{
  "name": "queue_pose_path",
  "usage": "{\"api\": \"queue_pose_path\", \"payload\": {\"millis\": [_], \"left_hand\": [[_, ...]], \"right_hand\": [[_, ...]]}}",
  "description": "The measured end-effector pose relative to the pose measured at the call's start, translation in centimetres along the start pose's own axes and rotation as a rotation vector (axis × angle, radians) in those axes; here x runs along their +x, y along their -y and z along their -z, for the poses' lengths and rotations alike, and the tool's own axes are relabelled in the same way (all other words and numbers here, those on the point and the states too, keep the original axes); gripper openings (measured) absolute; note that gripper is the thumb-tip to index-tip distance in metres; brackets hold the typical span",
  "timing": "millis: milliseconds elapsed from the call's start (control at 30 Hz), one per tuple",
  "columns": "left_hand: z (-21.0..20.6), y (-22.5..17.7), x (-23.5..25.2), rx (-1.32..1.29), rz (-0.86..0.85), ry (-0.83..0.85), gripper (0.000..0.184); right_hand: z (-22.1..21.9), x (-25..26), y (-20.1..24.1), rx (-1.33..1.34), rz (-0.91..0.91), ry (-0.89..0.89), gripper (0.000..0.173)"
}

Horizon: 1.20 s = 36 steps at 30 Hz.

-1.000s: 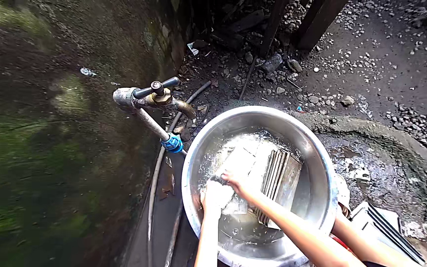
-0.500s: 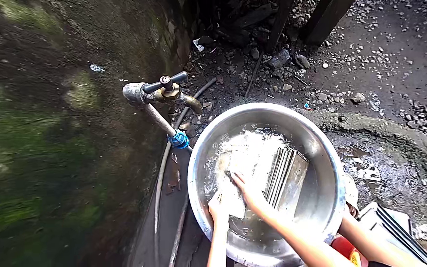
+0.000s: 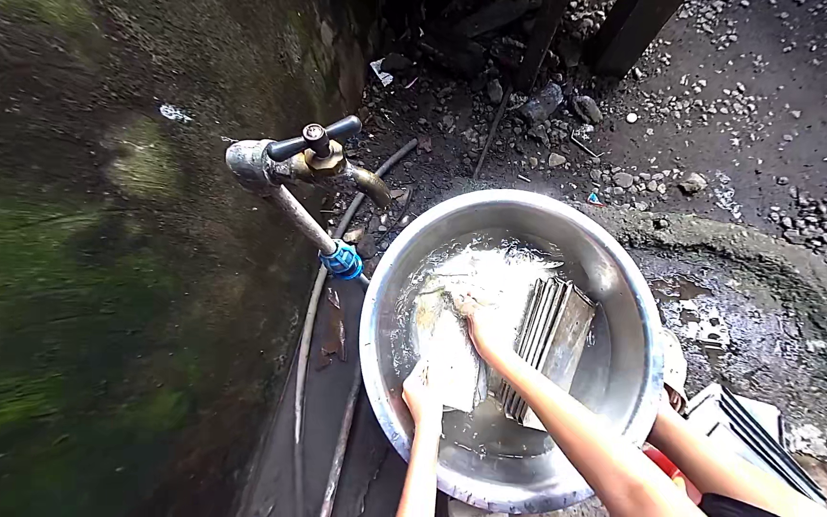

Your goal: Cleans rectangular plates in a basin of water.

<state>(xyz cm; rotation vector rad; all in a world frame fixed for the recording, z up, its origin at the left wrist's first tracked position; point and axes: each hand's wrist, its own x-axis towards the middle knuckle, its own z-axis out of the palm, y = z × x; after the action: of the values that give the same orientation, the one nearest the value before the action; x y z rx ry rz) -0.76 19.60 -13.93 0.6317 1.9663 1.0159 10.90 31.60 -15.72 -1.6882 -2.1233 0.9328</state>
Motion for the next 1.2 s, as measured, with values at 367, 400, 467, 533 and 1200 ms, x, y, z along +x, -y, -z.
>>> {"api": "queue_pose_path", "payload": {"millis": [367,400,467,533,1200], "left_hand": [[0.0,0.2,-0.1,0.064,0.099,0.015,0.031],[0.0,0.2,0.0,0.098,0.114,0.028,0.031],[0.0,0.0,-0.1,0.149,0.137,0.045,0.031],[-0.1,-0.1,-0.1,0.180,0.133,0.056,0.030],[0.3,-1.4,-0.3,0.331,0.136,0.112,0.036]], "right_hand": [[-0.5,-0.4,-0.8,0.081,0.017,-0.039,0.030],[-0.6,0.0,0.0,0.134,-0.071,-0.042,0.033],[-2.1,-1.4,1.3,0.241,-0.098,-0.075,0.032],[-2.7,-4.1,1.8,0.239,0.011,0.014,0.031],[-0.2,2.7,3.0,-0.331,-0.024,0.286,0.052]]}}
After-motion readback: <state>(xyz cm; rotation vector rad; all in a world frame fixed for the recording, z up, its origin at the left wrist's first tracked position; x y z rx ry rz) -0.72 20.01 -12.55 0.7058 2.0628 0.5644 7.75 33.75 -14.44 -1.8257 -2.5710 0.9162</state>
